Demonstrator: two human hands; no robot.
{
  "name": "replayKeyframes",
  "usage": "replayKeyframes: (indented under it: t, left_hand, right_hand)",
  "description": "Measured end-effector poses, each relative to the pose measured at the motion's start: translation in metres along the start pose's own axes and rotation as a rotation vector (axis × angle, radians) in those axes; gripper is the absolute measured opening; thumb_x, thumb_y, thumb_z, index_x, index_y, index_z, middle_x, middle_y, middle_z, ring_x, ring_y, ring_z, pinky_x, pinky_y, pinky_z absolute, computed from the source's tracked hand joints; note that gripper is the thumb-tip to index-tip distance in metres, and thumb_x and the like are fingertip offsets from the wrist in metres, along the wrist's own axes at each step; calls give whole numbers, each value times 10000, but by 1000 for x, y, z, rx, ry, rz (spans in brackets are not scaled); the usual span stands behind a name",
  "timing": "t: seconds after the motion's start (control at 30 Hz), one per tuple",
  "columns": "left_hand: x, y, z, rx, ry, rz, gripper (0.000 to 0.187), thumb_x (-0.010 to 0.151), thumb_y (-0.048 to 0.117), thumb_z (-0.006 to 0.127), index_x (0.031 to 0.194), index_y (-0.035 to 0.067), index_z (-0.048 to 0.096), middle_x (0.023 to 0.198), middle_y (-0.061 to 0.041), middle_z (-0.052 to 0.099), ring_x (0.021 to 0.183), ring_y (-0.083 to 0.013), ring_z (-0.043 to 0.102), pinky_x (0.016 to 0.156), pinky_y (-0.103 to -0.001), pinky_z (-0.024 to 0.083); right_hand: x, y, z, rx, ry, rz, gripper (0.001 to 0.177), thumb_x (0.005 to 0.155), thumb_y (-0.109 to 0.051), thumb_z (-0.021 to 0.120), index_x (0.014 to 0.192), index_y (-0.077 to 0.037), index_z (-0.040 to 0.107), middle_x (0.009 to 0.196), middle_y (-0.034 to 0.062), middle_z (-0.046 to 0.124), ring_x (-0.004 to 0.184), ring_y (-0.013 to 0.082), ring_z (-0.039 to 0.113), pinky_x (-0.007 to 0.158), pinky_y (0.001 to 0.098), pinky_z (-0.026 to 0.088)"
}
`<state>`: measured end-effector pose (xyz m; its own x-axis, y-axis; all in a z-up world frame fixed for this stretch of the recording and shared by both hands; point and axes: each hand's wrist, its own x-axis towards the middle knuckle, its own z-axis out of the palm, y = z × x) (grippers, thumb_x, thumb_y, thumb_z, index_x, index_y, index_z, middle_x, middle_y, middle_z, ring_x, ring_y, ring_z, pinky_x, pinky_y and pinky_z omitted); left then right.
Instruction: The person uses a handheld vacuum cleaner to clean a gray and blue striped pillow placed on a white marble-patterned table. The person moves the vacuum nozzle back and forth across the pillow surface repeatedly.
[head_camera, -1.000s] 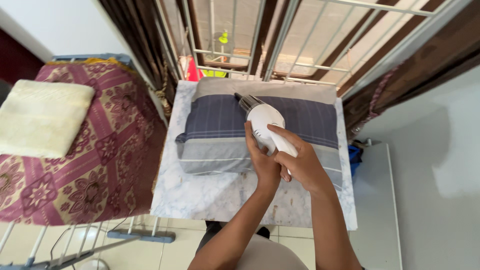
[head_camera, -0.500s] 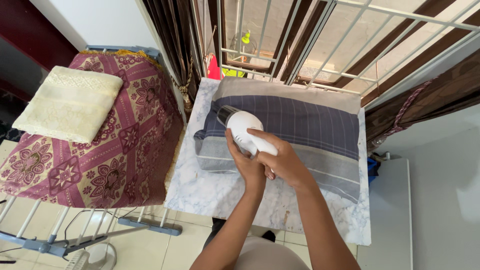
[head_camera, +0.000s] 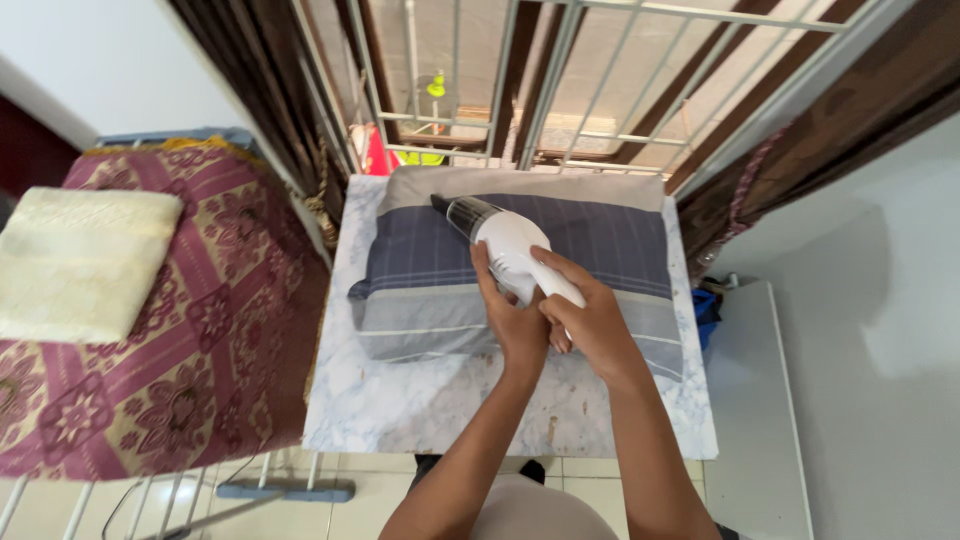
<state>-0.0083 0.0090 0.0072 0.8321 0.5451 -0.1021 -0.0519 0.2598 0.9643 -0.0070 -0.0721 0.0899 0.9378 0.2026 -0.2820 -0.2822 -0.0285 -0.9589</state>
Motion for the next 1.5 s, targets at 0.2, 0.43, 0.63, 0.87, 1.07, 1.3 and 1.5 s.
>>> replayKeyframes:
  t: [0.2, 0.43, 0.63, 0.87, 1.07, 1.3, 1.5]
  left_hand:
    - [-30, -11, 37, 18, -161, 143, 994, 815, -100, 734, 1618, 159, 208, 1671, -116, 304, 1397, -284, 495, 1086, -388, 461]
    - [-65, -23, 71, -19, -318, 7, 1013, 786, -62, 721, 1628, 169, 206, 1644, -138, 347, 1432, -303, 475, 1131, -409, 471]
    - [-79, -36, 85, -85, -403, -84, 1062, 740, -59, 732, 1605, 200, 175, 1615, -167, 306, 1404, -320, 465, 1122, -438, 471]
    - [-82, -52, 87, -5, -424, 1, 1076, 768, -52, 711, 1648, 194, 144, 1678, -165, 264, 1468, -303, 415, 1165, -436, 418]
    - [-91, -39, 87, -2, -342, -22, 1053, 773, 8, 761, 1633, 176, 177, 1667, -146, 299, 1427, -293, 480, 1149, -408, 450]
    - [-92, -25, 70, 57, -266, 43, 1035, 782, -5, 773, 1621, 152, 187, 1673, -155, 280, 1470, -294, 419, 1128, -439, 464]
    - [-75, -16, 34, -41, -247, 61, 1029, 779, -38, 737, 1637, 137, 196, 1660, -169, 325, 1456, -312, 459, 1141, -450, 472]
  right_hand:
    - [-28, 2, -42, 15, 163, -24, 644, 802, 34, 543, 1419, -126, 635, 609, 15, 534, 401, 81, 443, 385, 269, 384]
    - [-58, 6, -74, -5, 323, -26, 613, 816, 24, 562, 1402, -131, 650, 604, 20, 541, 400, 86, 435, 386, 275, 398]
    - [-70, 7, -87, -72, 380, -3, 618, 812, 20, 560, 1398, -154, 651, 630, 41, 604, 404, 92, 459, 391, 279, 408]
    - [-73, 13, -100, -41, 307, -9, 670, 807, 11, 573, 1459, -140, 594, 606, 57, 563, 394, 104, 463, 389, 289, 407]
    - [-76, 11, -106, 11, 208, -62, 763, 770, 39, 528, 1518, -107, 487, 648, 58, 592, 377, 102, 461, 371, 289, 410]
    - [-82, 6, -89, -24, 153, -49, 777, 747, 60, 509, 1511, -85, 509, 642, 74, 598, 368, 106, 448, 359, 301, 398]
    - [-80, -1, -46, -36, 114, -56, 777, 745, 55, 509, 1509, -88, 510, 660, 85, 622, 374, 106, 464, 362, 297, 410]
